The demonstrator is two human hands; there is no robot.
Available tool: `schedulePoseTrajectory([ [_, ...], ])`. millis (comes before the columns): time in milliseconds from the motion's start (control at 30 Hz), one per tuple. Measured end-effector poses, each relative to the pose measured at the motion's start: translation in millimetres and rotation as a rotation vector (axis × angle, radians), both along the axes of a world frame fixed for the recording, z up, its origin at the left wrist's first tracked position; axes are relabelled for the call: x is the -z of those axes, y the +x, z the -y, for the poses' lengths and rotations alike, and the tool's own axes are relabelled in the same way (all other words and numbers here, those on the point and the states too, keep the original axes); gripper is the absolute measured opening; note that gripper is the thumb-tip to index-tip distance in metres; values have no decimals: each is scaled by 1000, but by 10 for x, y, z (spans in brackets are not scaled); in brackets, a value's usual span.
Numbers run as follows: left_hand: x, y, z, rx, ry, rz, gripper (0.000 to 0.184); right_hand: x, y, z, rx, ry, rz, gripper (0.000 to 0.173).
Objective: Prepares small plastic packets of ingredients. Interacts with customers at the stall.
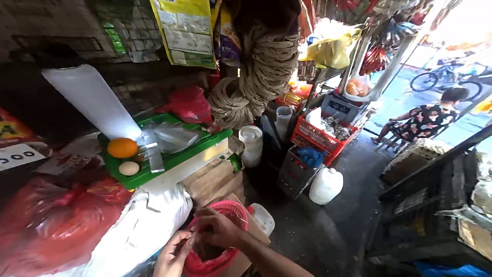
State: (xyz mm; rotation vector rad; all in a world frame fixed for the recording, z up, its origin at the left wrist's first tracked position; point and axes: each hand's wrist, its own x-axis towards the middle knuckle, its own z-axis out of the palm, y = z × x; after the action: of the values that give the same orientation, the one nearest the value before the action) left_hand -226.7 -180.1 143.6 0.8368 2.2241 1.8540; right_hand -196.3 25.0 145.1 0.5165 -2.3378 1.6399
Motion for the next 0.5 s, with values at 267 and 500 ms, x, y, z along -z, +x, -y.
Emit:
schedulePoseTrajectory([
  [267, -16, 16, -62, -31, -40, 33, 10, -51, 106, -34, -11, -75, 44, 14],
  [500, -84, 98, -165, -143, -130, 12, 12, -195, 234, 51, 89, 12, 36, 18],
])
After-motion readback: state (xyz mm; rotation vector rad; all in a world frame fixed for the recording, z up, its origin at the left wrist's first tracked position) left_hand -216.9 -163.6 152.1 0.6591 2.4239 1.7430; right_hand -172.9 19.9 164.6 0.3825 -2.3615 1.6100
